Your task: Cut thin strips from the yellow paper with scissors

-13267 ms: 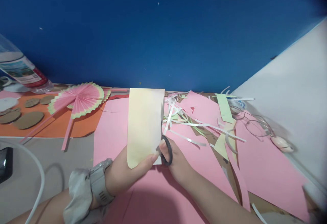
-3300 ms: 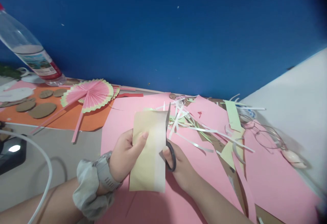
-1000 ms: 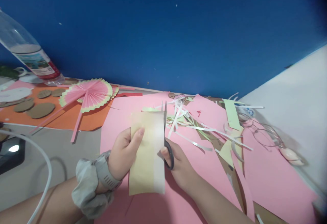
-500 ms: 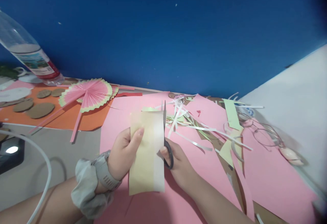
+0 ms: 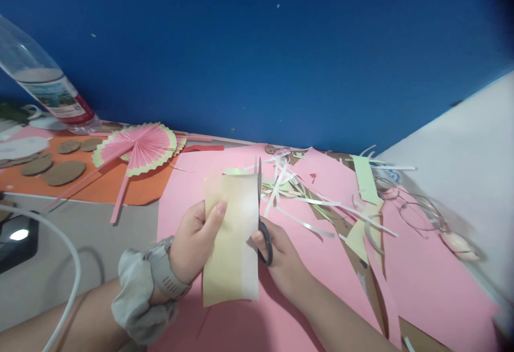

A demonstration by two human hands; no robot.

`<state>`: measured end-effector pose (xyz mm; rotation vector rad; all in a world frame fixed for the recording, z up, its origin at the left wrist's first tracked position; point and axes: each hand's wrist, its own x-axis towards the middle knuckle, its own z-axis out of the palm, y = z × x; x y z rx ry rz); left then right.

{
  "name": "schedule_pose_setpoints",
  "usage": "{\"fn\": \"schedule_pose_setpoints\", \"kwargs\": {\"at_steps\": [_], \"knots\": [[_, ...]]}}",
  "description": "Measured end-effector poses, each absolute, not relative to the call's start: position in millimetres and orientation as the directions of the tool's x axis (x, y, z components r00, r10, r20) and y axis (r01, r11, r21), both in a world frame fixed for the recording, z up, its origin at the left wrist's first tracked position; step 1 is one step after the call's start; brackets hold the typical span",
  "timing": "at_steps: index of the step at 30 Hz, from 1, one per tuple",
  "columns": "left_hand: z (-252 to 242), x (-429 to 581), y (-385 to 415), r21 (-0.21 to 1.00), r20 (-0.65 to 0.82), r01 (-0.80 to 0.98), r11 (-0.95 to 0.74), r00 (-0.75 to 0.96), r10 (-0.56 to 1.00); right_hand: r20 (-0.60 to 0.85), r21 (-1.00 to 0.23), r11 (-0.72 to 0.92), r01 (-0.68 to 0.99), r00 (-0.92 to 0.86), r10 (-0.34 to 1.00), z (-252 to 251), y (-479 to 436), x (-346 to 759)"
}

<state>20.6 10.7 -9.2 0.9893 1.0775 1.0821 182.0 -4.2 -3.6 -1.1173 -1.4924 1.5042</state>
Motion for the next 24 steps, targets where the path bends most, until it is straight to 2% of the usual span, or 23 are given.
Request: {"fn": "schedule_pose_setpoints", "kwargs": {"at_steps": [24], "knots": [[-8.1, 20.1, 10.7, 0.967, -0.161, -0.18, 0.179, 0.112, 0.981, -0.093, -0.995, -0.072, 0.073, -0.343, 0.935, -4.0, -4.1, 181.5]]}}
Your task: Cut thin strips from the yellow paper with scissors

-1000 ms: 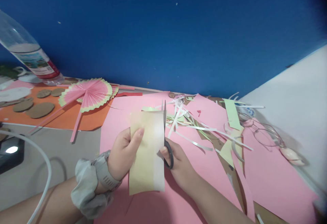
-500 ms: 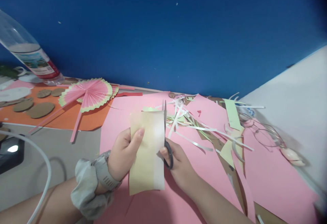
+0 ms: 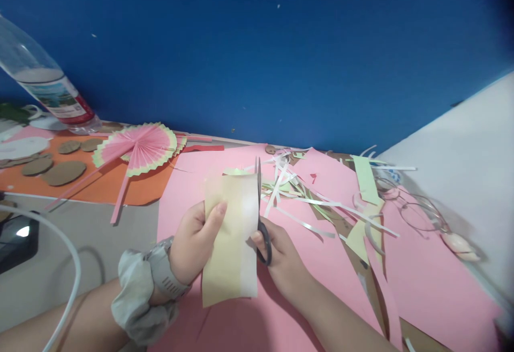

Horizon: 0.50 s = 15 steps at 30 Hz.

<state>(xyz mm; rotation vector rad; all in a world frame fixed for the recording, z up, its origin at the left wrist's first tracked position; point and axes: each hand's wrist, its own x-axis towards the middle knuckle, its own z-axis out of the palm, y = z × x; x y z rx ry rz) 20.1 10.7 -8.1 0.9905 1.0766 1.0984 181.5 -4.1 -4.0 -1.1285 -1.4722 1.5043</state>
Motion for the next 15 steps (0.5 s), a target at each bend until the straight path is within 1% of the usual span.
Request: {"fn": "schedule_pose_setpoints", "kwargs": {"at_steps": [12, 15], "knots": [[-8.6, 19.9, 11.5, 0.959, -0.179, -0.205, 0.198, 0.104, 0.978, -0.11, -0.994, -0.111, 0.015, -0.34, 0.934, -4.5, -4.8, 180.4], [-9.0, 19.9, 11.8, 0.959, -0.181, -0.204, 0.198, 0.102, 0.978, -0.132, -0.989, -0.147, -0.017, -0.353, 0.926, -5.5, -4.7, 180.4]]}}
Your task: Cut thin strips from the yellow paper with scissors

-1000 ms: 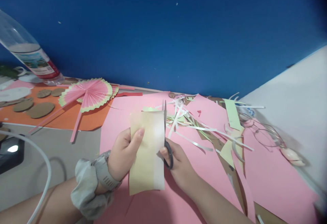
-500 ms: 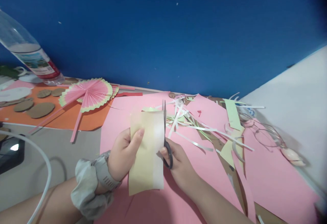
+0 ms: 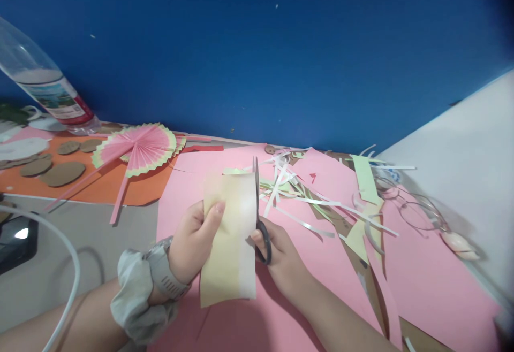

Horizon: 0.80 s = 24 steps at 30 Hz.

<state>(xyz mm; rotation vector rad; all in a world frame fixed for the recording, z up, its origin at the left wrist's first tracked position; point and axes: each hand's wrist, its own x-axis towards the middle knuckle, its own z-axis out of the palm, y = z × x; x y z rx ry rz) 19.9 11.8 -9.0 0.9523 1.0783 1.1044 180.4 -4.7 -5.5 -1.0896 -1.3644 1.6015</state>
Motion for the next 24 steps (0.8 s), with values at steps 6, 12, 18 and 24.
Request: {"fn": "schedule_pose_setpoints", "kwargs": {"at_steps": [6, 12, 18, 24], "knots": [[-8.3, 19.9, 10.6, 0.956, -0.175, -0.22, 0.196, 0.112, 0.978, -0.125, -0.988, -0.15, -0.043, -0.358, 0.925, -7.6, -3.7, 180.7], [-10.3, 20.9, 12.9, 0.957, -0.167, -0.222, 0.189, 0.112, 0.979, -0.108, -0.988, -0.14, -0.063, -0.364, 0.925, -8.6, -3.9, 180.5], [-10.0, 21.1, 12.9, 0.956, -0.177, -0.217, 0.197, 0.109, 0.978, -0.117, -0.988, -0.148, -0.055, -0.367, 0.923, -8.5, -4.3, 180.7], [-10.5, 19.4, 12.6, 0.957, -0.175, -0.212, 0.196, 0.114, 0.978, -0.102, -0.995, -0.099, 0.029, -0.387, 0.917, -3.2, -2.2, 181.2]]}}
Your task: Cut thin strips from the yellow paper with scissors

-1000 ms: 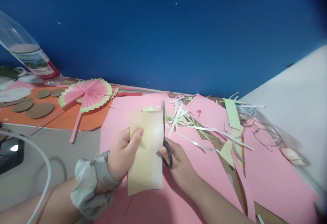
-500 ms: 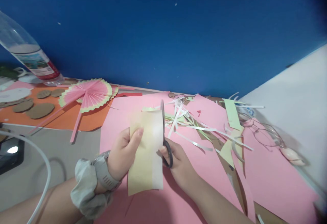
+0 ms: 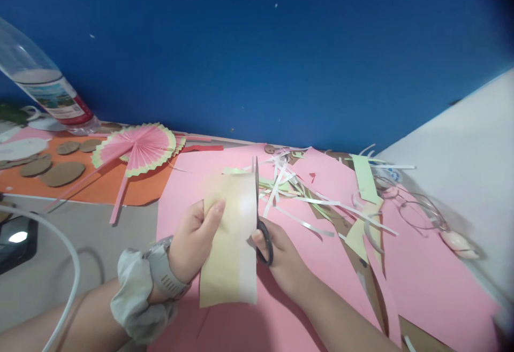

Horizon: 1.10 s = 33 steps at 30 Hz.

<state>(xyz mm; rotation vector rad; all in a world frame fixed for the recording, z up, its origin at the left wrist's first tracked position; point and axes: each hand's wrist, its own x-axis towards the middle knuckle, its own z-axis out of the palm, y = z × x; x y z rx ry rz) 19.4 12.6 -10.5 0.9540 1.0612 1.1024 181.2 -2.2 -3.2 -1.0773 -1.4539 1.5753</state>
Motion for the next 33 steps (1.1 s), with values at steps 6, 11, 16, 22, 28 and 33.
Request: {"fn": "schedule_pose_setpoints", "kwargs": {"at_steps": [6, 11, 16, 22, 28, 33], "knots": [[-7.3, 20.0, 12.5, 0.965, -0.177, -0.169, 0.198, 0.134, 0.975, -0.092, -0.996, -0.088, 0.027, -0.372, 0.924, -3.7, -2.8, 180.9], [-6.5, 20.0, 13.5, 0.976, -0.162, -0.123, 0.179, 0.132, 0.978, -0.102, -0.995, -0.101, 0.024, -0.359, 0.928, -2.0, -2.8, 180.3], [-7.1, 19.2, 13.5, 0.982, -0.152, -0.088, 0.168, 0.161, 0.975, -0.099, -0.995, -0.096, 0.024, -0.337, 0.936, -2.0, -2.4, 179.9], [-8.5, 18.5, 13.0, 0.976, -0.174, -0.096, 0.195, 0.191, 0.966, -0.094, -0.996, -0.088, 0.032, -0.314, 0.945, -3.7, -2.6, 180.0], [-6.5, 19.2, 12.8, 0.969, -0.19, -0.117, 0.217, 0.205, 0.96, -0.099, -0.995, -0.086, 0.057, -0.323, 0.941, -5.2, -3.7, 181.2], [-6.2, 20.6, 13.4, 0.972, -0.186, -0.104, 0.213, 0.222, 0.957, -0.109, -0.993, -0.09, 0.076, -0.321, 0.941, -4.7, -4.1, 181.5]]}}
